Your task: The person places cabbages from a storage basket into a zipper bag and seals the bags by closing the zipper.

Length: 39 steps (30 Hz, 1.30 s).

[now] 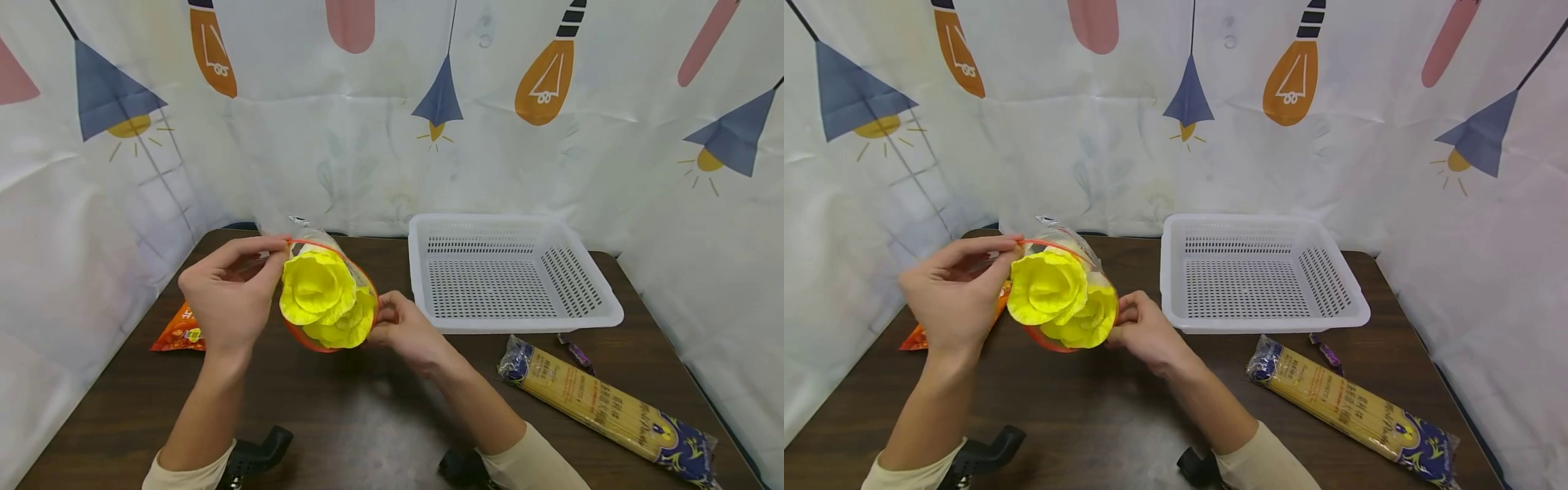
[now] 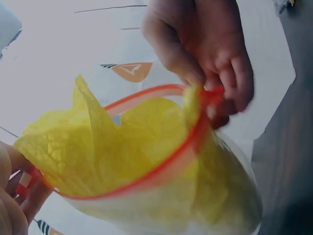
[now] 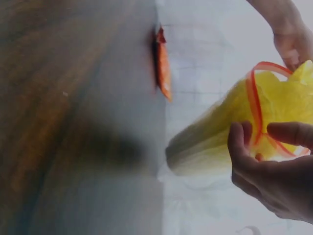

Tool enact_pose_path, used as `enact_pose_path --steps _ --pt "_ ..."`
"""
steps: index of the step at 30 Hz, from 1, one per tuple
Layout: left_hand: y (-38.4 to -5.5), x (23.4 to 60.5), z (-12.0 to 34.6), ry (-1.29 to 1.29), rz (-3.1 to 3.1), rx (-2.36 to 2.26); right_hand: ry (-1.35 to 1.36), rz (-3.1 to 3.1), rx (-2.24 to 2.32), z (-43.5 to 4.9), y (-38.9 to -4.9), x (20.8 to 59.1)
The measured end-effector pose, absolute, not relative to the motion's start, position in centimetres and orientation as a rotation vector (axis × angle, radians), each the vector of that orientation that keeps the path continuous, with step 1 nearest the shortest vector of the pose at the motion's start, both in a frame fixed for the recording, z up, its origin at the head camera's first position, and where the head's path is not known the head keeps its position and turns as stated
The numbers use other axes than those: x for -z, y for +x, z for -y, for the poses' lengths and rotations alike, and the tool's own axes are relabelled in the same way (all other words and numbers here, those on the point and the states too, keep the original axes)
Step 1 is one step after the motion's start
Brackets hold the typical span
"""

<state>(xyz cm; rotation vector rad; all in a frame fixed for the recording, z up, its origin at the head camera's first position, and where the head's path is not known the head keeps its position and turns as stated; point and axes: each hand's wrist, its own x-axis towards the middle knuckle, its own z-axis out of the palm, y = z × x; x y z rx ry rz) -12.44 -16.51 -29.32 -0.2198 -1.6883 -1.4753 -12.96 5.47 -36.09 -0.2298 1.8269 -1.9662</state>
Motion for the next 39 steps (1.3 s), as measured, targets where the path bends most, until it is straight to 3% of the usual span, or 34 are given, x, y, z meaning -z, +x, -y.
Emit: enact_pose_path --steps 16,24,32,39 --pt "-11.6 28.3 17.6 -0.034 1.876 1.321 -0.269 -2.039 2.275 -6.9 -13.1 33.8" --pt "-11.2 28.2 17.1 -0.121 1.889 1.081 -0.342 -2.151 2.382 -7.3 -13.0 33.1" --pt "-11.1 27.7 18.1 -0.039 1.902 1.356 -0.498 -2.196 2.491 -8.4 -12.9 32.1" --pt "-11.0 27.5 18.1 -0.292 1.727 1.750 -0.532 -2.250 2.515 -9.0 -12.8 31.6"
